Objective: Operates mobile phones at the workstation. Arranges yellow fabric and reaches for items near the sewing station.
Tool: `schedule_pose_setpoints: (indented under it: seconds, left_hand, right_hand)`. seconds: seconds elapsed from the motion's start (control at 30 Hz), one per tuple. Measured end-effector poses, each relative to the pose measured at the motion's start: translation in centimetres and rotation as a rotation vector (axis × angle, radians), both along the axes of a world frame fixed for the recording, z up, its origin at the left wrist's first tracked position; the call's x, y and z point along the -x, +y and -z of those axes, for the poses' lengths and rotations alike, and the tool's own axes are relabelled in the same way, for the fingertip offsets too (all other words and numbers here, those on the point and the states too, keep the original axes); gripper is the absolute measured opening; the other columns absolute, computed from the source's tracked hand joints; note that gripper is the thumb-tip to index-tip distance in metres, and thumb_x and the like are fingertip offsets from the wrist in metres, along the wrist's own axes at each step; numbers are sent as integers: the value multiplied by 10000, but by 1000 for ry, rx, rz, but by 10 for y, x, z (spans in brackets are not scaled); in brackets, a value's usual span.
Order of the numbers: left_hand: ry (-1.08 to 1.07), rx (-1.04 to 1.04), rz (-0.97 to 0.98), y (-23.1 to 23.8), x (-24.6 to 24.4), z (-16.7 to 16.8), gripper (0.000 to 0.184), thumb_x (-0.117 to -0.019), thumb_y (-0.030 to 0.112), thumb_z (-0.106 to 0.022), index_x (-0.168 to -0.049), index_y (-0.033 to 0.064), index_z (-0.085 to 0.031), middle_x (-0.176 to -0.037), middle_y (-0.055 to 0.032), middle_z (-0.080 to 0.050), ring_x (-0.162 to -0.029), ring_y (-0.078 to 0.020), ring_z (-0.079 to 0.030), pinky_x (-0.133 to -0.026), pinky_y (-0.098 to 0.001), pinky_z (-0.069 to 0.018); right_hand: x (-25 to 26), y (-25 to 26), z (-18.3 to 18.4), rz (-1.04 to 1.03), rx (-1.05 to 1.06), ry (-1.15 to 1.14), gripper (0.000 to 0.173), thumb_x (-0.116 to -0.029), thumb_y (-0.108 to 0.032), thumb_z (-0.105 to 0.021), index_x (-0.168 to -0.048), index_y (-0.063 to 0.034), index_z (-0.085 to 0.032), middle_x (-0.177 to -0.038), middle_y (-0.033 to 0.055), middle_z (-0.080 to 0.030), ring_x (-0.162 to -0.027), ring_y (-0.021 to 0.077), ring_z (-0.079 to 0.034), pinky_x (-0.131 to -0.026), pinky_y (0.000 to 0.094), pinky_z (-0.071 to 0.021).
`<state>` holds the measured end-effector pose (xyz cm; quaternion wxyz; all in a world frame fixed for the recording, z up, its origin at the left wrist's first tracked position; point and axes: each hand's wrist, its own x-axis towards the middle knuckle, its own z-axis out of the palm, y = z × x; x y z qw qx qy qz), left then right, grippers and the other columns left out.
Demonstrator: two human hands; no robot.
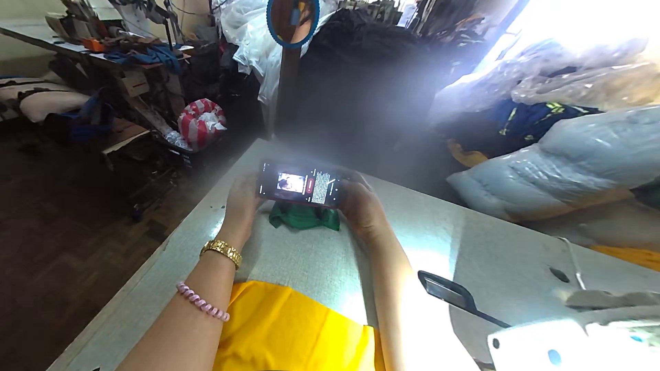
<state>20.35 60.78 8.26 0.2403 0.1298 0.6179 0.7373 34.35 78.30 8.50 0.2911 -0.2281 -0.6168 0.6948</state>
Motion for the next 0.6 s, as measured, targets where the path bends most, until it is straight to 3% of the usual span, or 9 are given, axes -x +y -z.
schedule_pose_setpoints:
  seconds: [0.33,0.6]
  left_hand:
    - [5,-24,-3,0,0,0,393,-1136,293,-313,-1350,27,-508,-1220,-137,-619,-1045,-172,-643,-938,-372,-530]
    - [-6,-15,-18,0,0,-1,417,-1139,313,-286,-1370,40,-499,-1219,-129,-634,-1039,-167,-651,-927,-364,-530]
  right_hand:
    - [-1,2,0,-36,-13,42,398,-1078,-224,-283,-1385,-117,-514,-1171,28,-665,-933,100,-685,-828,312,-584]
    - [-1,3,1,-28,-41,24,403,-1054,-218,-306,-1391,-125,-506,-1123,23,-656,-901,91,-672,-809,303,-577]
